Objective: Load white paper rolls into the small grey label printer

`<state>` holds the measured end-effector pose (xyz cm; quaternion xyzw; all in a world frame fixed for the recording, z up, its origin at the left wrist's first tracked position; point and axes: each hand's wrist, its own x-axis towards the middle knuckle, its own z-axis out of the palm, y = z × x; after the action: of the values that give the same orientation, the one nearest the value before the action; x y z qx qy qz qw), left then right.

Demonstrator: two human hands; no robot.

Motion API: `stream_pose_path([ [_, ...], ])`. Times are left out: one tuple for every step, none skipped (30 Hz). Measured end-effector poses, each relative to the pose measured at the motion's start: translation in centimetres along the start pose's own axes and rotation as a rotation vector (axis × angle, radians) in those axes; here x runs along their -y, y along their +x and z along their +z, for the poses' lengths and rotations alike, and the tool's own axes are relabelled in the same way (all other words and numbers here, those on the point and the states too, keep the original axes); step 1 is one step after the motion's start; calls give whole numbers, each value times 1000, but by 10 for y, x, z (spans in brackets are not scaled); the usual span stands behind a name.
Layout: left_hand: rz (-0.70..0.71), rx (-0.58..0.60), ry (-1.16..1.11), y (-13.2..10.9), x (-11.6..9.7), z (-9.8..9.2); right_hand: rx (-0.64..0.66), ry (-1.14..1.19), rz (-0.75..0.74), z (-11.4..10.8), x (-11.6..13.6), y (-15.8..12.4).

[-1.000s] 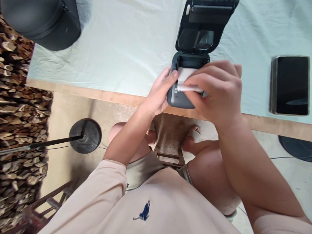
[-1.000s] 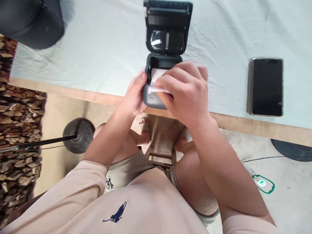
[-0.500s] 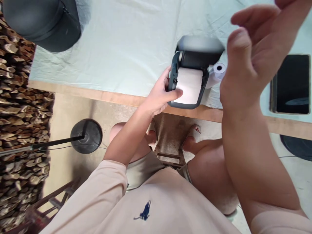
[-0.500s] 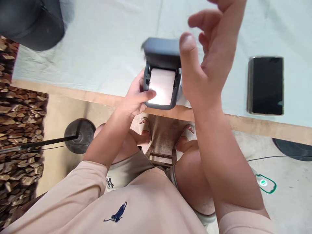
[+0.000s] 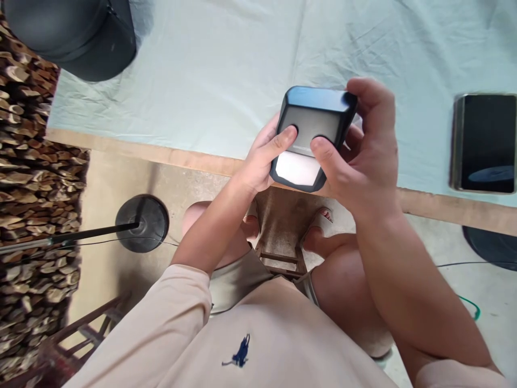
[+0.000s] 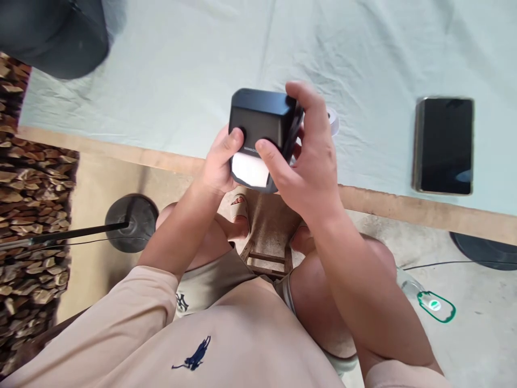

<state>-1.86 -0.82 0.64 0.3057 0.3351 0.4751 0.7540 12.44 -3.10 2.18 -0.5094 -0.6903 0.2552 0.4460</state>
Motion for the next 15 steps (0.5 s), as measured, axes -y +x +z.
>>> stream_pose_path([
  [-7, 5, -7, 0, 0, 0, -6, 68, 50, 0, 0, 1],
  [-13, 9, -13, 1, 0, -1, -7, 120, 107, -1, 0, 2],
  [-18, 6, -18, 2, 0, -1, -9, 152, 155, -2, 0, 4],
  [-26, -4, -23, 3, -1, -1, -16, 158, 174, -4, 1, 4],
  [-37, -17, -29, 4, -1, -2, -31, 146, 171, -6, 1, 5],
  [-48, -29, -35, 5, -1, -2, -54, 119, 146, -9, 2, 5],
  [-60, -34, -41, 7, -1, -3, -87, 83, 104, -12, 2, 5],
  [-65, -29, -51, 8, -1, -3, -118, 44, 60, -15, 1, 5],
  [-67, -12, -59, 9, -1, -4, -134, 12, 26, -18, 0, 5],
  [-63, 5, -67, 10, 0, -4, -122, -6, 4, -20, -2, 5],
  [-55, 12, -71, 11, 1, -4, -83, -7, -7, -22, -4, 5],
  [-46, 8, -71, 11, 1, -4, -27, 5, -11, -23, -6, 6],
  [-37, -6, -65, 12, 2, -4, 35, 15, -10, -24, -9, 6],
  [-30, -28, -59, 13, 3, -4, 91, 18, -12, -25, -11, 6],
  [-24, -53, -54, 13, 3, -4, 130, 9, -15, -25, -13, 7],
])
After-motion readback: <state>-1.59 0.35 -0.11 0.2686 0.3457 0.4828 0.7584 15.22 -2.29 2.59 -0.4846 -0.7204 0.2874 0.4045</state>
